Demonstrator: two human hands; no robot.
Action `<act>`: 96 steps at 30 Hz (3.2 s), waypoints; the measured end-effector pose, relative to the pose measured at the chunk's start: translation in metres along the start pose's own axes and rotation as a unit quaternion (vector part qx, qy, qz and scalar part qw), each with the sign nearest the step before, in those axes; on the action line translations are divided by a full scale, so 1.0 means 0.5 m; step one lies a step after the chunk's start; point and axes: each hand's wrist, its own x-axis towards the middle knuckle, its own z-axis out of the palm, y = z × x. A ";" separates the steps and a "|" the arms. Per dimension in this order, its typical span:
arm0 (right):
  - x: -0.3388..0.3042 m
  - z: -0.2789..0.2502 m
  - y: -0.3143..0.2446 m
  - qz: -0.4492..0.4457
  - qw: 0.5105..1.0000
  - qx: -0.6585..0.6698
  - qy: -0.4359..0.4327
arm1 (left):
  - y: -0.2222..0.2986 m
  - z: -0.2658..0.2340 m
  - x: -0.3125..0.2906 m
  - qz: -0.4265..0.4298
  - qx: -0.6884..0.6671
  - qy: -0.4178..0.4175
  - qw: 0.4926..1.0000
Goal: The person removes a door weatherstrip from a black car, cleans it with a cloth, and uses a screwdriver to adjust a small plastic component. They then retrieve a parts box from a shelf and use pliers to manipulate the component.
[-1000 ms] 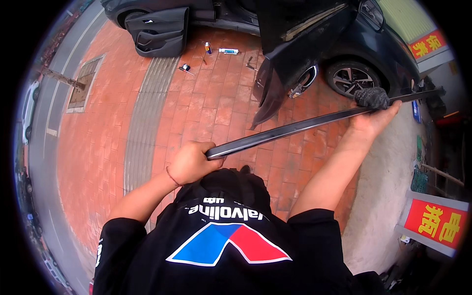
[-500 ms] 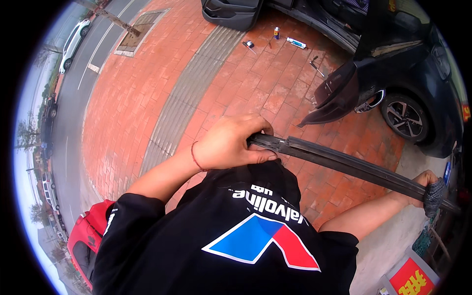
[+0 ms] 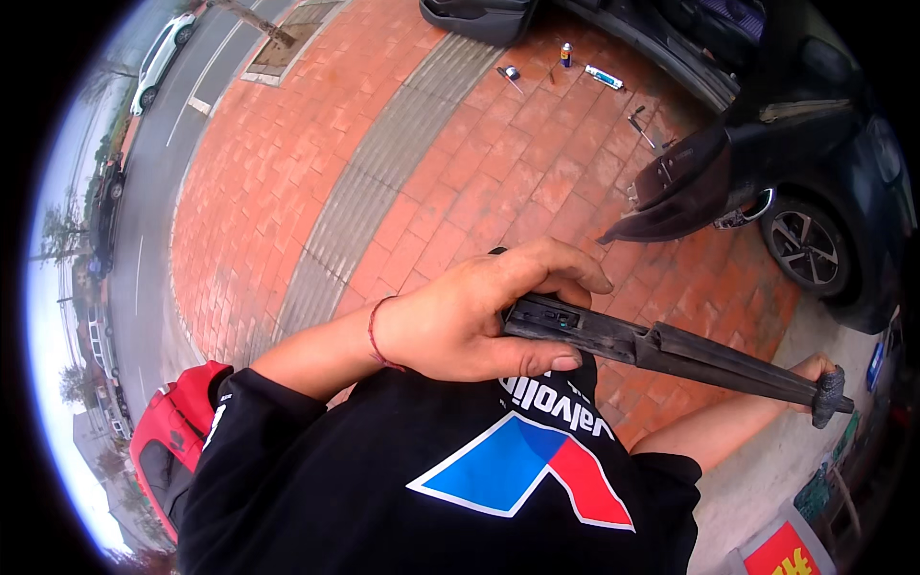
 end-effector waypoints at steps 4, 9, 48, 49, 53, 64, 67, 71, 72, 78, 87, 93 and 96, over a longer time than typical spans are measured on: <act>-0.017 0.011 0.021 -0.001 0.999 0.045 -0.003 | 0.009 0.001 0.010 0.000 0.015 -0.005 1.000; 0.011 0.009 -0.027 0.031 0.999 0.037 -0.021 | 0.013 0.006 0.019 0.001 -0.007 -0.011 1.000; 0.066 0.028 -0.046 0.208 0.944 -0.243 -0.075 | -0.001 0.037 0.027 -0.082 0.004 -0.102 0.991; 0.085 0.024 -0.066 0.254 0.926 -0.269 -0.076 | 0.004 0.033 0.041 -0.115 0.011 -0.127 0.985; 0.066 0.121 0.082 -0.073 0.805 -0.556 0.193 | -0.004 0.029 0.084 -0.066 0.088 -0.168 0.980; -0.089 0.141 0.258 -0.068 0.653 -0.732 0.184 | -0.142 -0.083 0.220 0.085 0.008 -0.264 0.961; -0.101 0.180 0.302 -0.071 0.637 -0.744 0.186 | -0.207 -0.161 0.299 0.000 -0.094 -0.217 0.972; -0.142 0.209 0.404 -0.124 0.580 -0.784 0.183 | -0.263 -0.199 0.429 -0.011 -0.245 -0.286 0.926; -0.169 0.200 0.466 -0.195 0.545 -0.789 0.205 | -0.272 -0.201 0.452 -0.017 -0.271 -0.313 0.910; -0.208 0.246 0.501 -0.198 0.506 -0.815 0.202 | -0.295 -0.193 0.499 -0.017 -0.330 -0.398 0.856; -0.256 0.186 0.569 -0.243 0.470 -0.827 0.190 | -0.321 -0.214 0.535 0.019 -0.232 -0.446 0.864; -0.251 0.174 0.522 -0.211 0.546 -0.788 0.188 | -0.309 -0.216 0.542 0.037 -0.190 -0.440 0.877; -0.234 0.174 0.503 -0.226 0.552 -0.777 0.202 | -0.289 -0.209 0.536 0.025 -0.205 -0.427 0.880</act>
